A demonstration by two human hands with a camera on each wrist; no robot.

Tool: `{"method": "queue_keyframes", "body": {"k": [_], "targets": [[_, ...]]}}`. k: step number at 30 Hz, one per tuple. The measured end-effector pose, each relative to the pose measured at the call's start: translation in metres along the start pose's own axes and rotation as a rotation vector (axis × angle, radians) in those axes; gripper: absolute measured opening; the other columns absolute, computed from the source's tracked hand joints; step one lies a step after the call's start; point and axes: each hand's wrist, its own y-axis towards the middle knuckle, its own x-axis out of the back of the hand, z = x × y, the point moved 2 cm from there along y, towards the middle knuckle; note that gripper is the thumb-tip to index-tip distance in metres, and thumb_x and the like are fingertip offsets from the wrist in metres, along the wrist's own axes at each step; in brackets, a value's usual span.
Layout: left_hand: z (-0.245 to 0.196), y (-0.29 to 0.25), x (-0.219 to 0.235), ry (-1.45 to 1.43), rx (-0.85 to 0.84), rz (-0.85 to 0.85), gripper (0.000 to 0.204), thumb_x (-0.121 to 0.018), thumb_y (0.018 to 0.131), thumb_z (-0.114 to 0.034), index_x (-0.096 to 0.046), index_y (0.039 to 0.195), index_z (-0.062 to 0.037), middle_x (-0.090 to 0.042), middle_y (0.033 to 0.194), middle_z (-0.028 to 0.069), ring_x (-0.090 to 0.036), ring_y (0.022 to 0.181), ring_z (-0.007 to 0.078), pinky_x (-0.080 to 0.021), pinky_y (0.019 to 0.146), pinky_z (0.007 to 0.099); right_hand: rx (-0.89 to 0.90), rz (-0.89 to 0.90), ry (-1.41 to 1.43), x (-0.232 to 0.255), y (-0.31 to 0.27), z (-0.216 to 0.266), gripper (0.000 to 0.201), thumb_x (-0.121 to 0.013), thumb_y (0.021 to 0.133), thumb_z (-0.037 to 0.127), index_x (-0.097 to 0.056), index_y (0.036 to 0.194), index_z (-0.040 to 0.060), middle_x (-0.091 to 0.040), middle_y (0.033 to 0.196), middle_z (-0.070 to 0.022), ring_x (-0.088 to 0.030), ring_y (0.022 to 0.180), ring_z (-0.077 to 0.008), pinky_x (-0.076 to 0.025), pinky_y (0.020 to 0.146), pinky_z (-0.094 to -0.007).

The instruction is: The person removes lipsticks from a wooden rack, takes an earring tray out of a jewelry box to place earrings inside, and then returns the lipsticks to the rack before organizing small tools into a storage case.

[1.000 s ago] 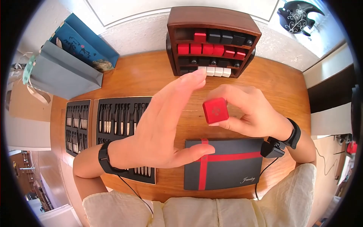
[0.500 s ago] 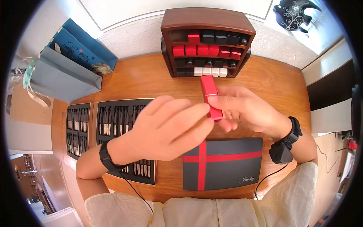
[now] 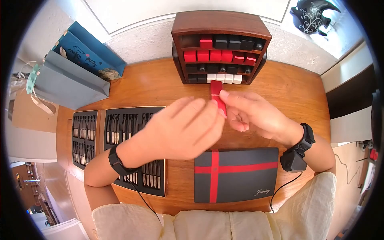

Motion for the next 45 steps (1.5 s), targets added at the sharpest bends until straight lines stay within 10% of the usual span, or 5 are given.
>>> {"method": "queue_keyframes", "body": {"k": [8,45], "targets": [[0.062,-0.024,0.001,0.032,0.166,-0.314,0.043,-0.079,0.072,-0.003,-0.061,0.111,-0.0003,-0.066,0.104,0.0145,-0.068,0.083,0.0278,-0.057,0.066,0.0306,0.091,-0.205,-0.106,0.033,-0.013,-0.001,0.025,-0.047,0.099,0.022,-0.058,0.107,0.0015,-0.050,0.063,-0.0016,-0.046,0.055,-0.0091,-0.035,0.051,-0.0228],[0.071,0.004,-0.043,0.520,0.198,-0.368,0.033,-0.074,0.073,-0.015,-0.064,0.104,-0.0141,-0.059,0.101,-0.0020,-0.055,0.091,0.0173,-0.038,0.075,0.0332,-0.033,-0.410,-0.110,0.101,-0.005,-0.060,0.022,-0.046,0.095,0.015,-0.055,0.108,-0.0006,-0.056,0.067,-0.0030,-0.052,0.055,-0.0095,-0.045,0.049,-0.0240]]}}
